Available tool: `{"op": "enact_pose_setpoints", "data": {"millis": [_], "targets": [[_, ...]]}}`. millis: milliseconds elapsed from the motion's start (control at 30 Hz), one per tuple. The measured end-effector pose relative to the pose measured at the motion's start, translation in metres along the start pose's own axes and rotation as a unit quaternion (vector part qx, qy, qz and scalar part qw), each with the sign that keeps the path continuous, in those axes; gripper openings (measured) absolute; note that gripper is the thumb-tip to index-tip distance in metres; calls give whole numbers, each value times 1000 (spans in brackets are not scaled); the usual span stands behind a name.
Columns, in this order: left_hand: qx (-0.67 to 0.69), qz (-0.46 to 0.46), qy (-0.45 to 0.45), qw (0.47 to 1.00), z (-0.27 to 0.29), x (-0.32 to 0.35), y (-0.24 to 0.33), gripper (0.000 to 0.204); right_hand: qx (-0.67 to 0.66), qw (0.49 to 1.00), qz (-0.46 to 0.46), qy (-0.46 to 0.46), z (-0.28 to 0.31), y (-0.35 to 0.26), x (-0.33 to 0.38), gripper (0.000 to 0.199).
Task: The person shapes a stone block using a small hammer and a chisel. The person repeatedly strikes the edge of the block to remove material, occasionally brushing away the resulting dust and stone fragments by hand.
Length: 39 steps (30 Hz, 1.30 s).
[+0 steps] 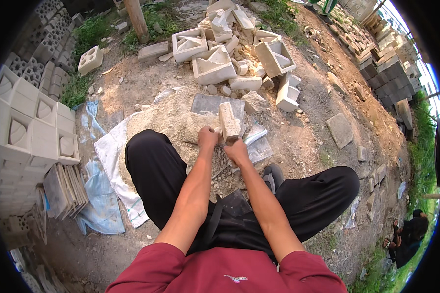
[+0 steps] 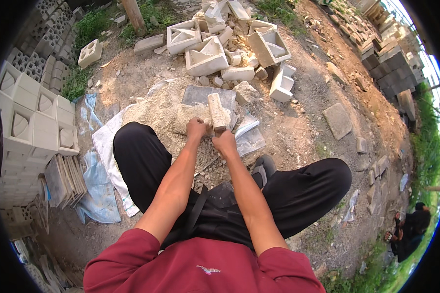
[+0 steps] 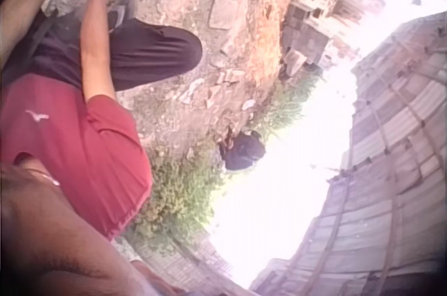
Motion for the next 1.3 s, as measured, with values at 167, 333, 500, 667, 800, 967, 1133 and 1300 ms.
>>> {"op": "enact_pose_setpoints", "data": {"millis": [167,333,500,667,800,967,1133,1300], "targets": [[-23,-5,5,1000,2,4,-8,21,48,996,-25,-72,5,-20,-9,45],[-85,-59,41,994,7,13,1,23,-77,988,109,79,8,-29,-9,50],[-91,-70,41,993,7,25,22,27,60,993,66,76,4,4,-23,47],[-86,-37,47,995,11,20,-3,28,-8,999,53,8,10,-36,-13,52],[-70,-55,76,993,10,19,3,28,-80,986,106,105,19,-35,-4,49],[-6,-14,41,999,13,18,8,32,-6,999,34,-22,8,-6,-1,51],[30,43,65,996,9,13,-4,18,-91,984,116,102,20,-33,8,49],[53,57,38,996,4,4,-8,15,-94,974,144,145,13,-31,10,47]]}}
Point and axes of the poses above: each hand's wrist, its own x-axis away from the middle knuckle, its own z-axis out of the back of the hand, y = z × x, the point moved 7 cm from there along -x, towards the middle knuckle, and after that the axes turned 13 degrees about -y, right-handed, at the moved point
